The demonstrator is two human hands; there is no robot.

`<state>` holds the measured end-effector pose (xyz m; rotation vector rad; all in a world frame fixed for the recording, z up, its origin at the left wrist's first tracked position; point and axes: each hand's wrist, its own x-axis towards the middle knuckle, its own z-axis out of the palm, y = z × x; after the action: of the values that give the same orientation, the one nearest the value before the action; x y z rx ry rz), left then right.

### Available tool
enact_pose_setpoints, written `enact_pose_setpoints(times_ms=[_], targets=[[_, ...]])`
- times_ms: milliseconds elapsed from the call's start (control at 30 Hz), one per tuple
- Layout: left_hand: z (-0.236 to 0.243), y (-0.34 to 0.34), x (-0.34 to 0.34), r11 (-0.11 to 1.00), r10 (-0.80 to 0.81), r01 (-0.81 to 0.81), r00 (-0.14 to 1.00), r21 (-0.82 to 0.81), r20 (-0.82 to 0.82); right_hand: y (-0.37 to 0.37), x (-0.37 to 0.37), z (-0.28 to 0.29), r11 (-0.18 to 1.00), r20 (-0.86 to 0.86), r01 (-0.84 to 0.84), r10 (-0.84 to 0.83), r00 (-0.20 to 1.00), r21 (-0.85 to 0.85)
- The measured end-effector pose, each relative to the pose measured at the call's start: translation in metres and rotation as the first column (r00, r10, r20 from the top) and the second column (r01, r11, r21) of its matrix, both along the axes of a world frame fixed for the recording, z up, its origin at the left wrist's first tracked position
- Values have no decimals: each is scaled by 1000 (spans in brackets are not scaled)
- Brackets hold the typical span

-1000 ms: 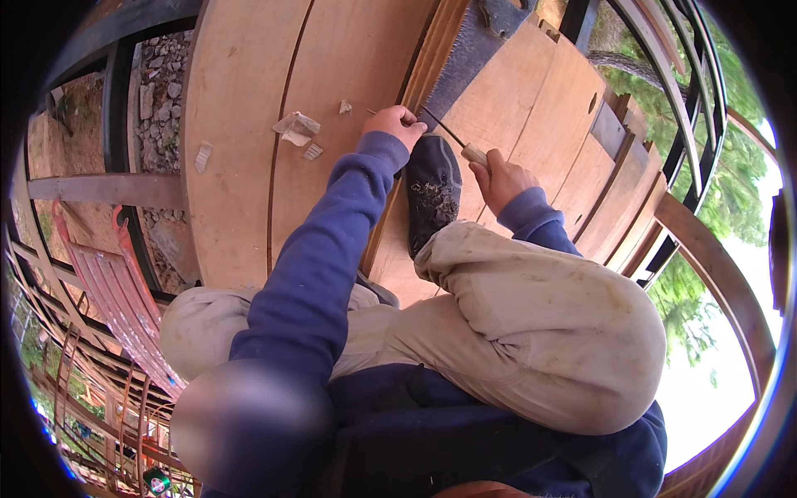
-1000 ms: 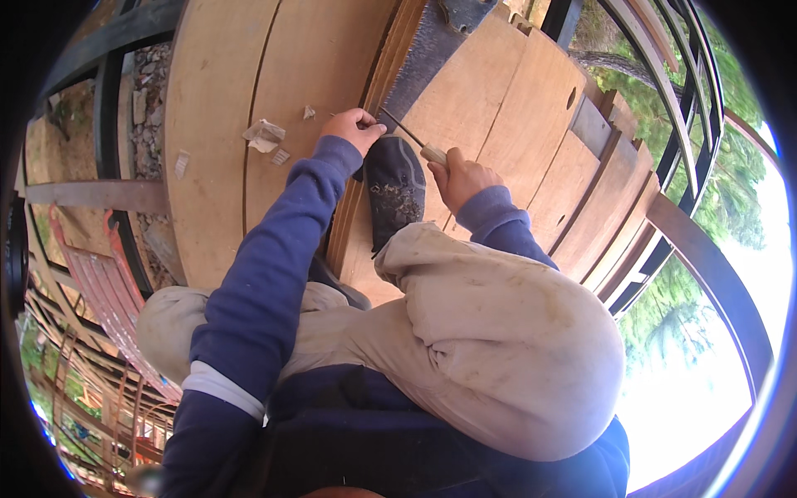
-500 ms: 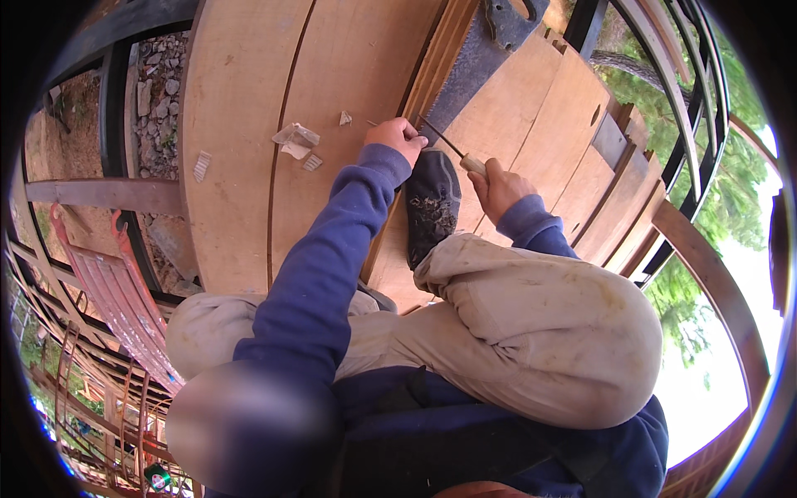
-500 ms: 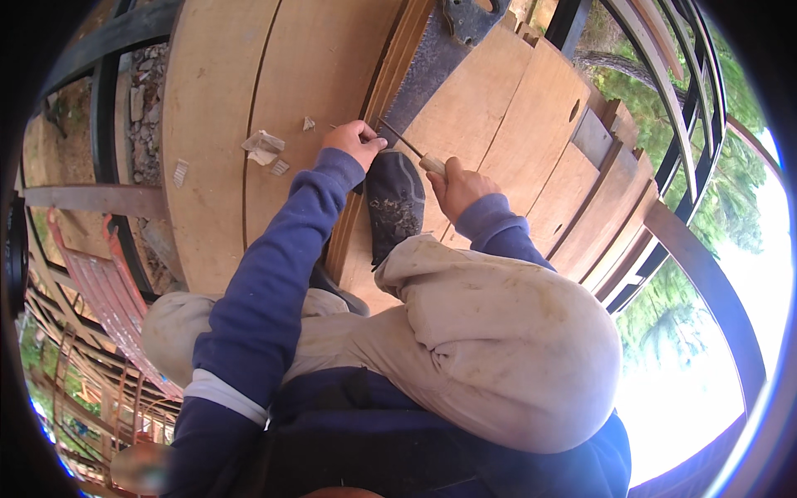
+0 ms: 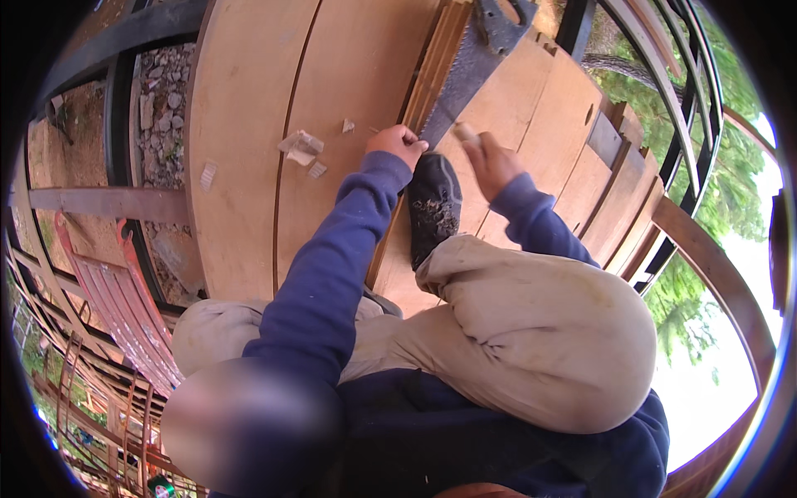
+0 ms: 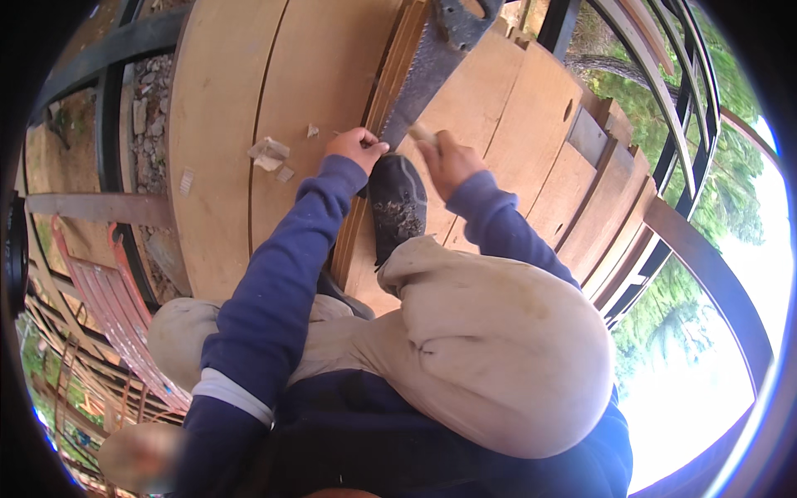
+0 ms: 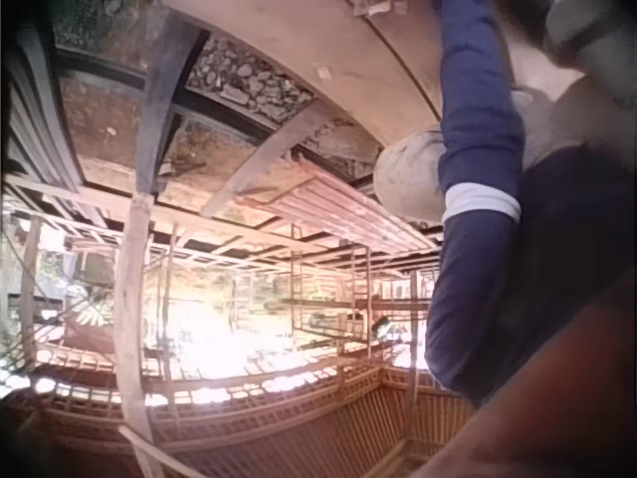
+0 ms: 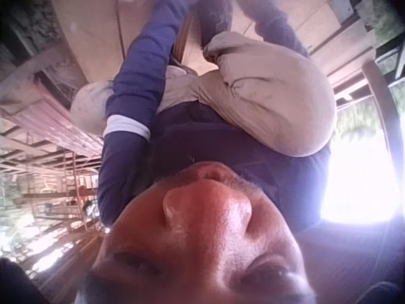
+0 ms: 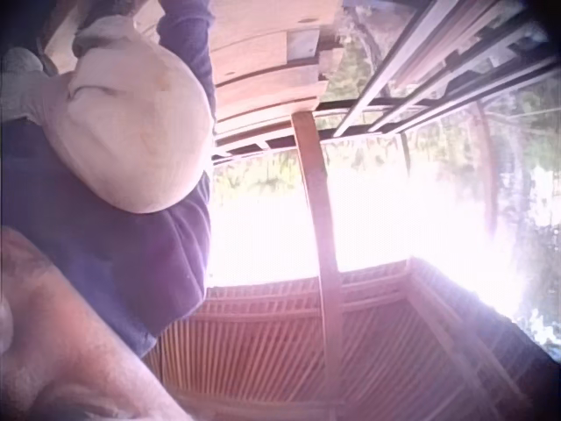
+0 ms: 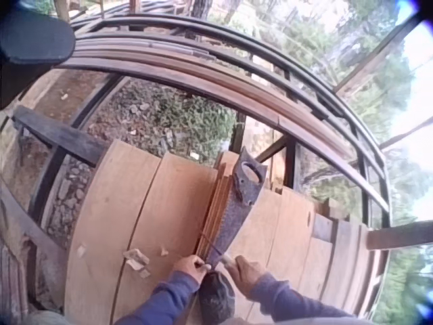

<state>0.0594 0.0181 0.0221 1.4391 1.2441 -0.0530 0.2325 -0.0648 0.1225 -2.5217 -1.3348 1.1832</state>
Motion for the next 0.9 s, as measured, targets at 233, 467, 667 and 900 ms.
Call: enact_pose_setpoints(times_ms=[233,467,667,900], targets=[[4,3,4,999,-31,29,999,-41,-29,-43,-7,17,962,134,-183,212,968,-203],[9,7,-2,997,-37,36,999,-63,-15,-36,-13,23,944,147,-164,213,966,-286],[4,-8,1,999,-44,45,998,6,-45,-24,-11,3,913,110,-140,195,975,-383],[-1,-7,-5,998,-58,59,998,24,-26,23,-16,-7,937,-11,-179,185,983,-300]])
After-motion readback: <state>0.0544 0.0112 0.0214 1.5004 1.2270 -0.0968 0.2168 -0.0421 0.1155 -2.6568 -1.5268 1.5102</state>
